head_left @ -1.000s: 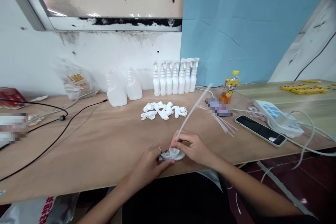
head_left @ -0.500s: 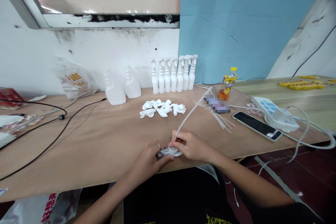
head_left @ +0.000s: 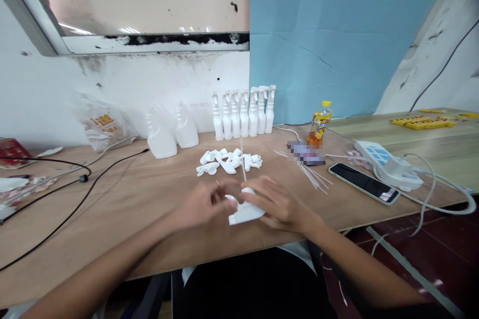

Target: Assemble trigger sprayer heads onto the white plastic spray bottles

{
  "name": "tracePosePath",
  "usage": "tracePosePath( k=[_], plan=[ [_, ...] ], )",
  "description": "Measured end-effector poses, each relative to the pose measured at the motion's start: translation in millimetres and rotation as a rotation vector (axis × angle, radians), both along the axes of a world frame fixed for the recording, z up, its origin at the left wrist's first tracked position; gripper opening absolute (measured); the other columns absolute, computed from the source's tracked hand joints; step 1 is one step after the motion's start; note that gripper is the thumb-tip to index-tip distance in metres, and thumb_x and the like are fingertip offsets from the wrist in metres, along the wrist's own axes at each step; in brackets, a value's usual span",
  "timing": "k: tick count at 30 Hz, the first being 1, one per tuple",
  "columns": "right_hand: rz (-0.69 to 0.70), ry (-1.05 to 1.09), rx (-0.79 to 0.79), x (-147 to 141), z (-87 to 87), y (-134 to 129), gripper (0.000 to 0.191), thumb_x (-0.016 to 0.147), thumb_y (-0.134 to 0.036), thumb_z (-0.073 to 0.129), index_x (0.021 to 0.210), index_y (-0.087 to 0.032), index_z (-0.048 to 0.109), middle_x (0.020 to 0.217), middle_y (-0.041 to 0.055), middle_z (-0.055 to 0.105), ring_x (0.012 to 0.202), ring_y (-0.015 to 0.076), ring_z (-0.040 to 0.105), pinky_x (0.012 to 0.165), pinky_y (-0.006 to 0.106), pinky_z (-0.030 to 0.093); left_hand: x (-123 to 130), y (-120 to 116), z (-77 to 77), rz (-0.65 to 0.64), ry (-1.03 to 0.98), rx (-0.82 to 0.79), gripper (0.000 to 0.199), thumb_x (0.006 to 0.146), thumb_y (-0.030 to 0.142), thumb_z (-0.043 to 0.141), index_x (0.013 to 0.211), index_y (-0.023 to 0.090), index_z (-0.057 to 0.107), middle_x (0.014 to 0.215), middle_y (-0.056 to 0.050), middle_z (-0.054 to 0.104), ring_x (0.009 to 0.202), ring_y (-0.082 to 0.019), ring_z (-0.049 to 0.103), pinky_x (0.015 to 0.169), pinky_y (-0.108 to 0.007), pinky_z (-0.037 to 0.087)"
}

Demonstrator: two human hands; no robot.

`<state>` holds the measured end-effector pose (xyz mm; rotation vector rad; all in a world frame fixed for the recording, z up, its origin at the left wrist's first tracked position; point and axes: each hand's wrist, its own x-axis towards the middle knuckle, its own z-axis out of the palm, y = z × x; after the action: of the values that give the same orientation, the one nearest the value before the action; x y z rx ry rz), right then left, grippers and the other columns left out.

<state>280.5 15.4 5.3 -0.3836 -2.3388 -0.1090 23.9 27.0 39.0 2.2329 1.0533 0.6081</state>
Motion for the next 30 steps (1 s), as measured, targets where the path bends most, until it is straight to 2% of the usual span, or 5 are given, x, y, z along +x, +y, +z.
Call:
tracePosePath(
  k=[6, 11, 17, 24, 30],
  plan=[
    [-0.212, 0.488, -0.093, 27, -2.5, 8, 0.050, 0.089, -0.018, 0.062, 0.137, -0.025, 0.051, 0.131, 0.0119, 0.065, 0.119, 0.0295, 0.063, 0.101, 0.047, 0.050, -90, 152, 38.3, 0.957, -0.088, 0.807, 0.075, 0.076, 0.048, 0.074, 0.134, 0.013, 0.044, 0.142, -0.020, 0.045, 0.134, -0.038, 0.039, 0.109, -0.054, 0.034],
    [-0.182, 0.953, -0.373, 31, -1.1, 12, 0.036, 0.094, -0.036, 0.059, 0.128, -0.024, 0.055, 0.120, 0.0107, 0.071, 0.095, 0.0275, 0.072, 0.092, 0.046, 0.053, -138, 216, 6.3, 1.408, -0.132, 0.482, 0.098, 0.065, 0.054, 0.080, 0.138, 0.010, 0.033, 0.142, -0.027, 0.040, 0.134, -0.047, 0.035, 0.101, -0.069, 0.035],
    [-0.015, 1.198, -0.563, 30, 10.1, 25, 0.027, 0.091, -0.042, 0.063, 0.109, -0.022, 0.064, 0.105, 0.0081, 0.075, 0.077, 0.0228, 0.073, 0.087, 0.045, 0.055, -141, 195, -13.7, 1.226, 0.050, 0.668, 0.081, 0.070, 0.043, 0.075, 0.135, 0.010, 0.039, 0.137, -0.024, 0.047, 0.129, -0.045, 0.041, 0.101, -0.063, 0.040],
    [0.091, 1.467, -0.617, 45, 14.0, 42, 0.038, 0.086, -0.052, 0.062, 0.106, -0.020, 0.064, 0.099, 0.0075, 0.075, 0.069, 0.0184, 0.071, 0.077, 0.039, 0.058, -99, 110, -13.3, 0.474, 0.288, 1.194, 0.075, 0.079, 0.036, 0.071, 0.143, 0.021, 0.034, 0.140, -0.016, 0.049, 0.140, -0.040, 0.034, 0.111, -0.058, 0.030],
    [0.063, 1.519, -0.499, 46, 12.2, 42, 0.038, 0.085, -0.052, 0.062, 0.105, -0.020, 0.063, 0.094, 0.0059, 0.073, 0.067, 0.0178, 0.070, 0.068, 0.036, 0.056, -86, 97, -13.2, 0.411, 0.295, 1.261, 0.078, 0.083, 0.036, 0.068, 0.148, 0.023, 0.028, 0.140, -0.017, 0.049, 0.138, -0.040, 0.037, 0.109, -0.057, 0.033]
  ],
)
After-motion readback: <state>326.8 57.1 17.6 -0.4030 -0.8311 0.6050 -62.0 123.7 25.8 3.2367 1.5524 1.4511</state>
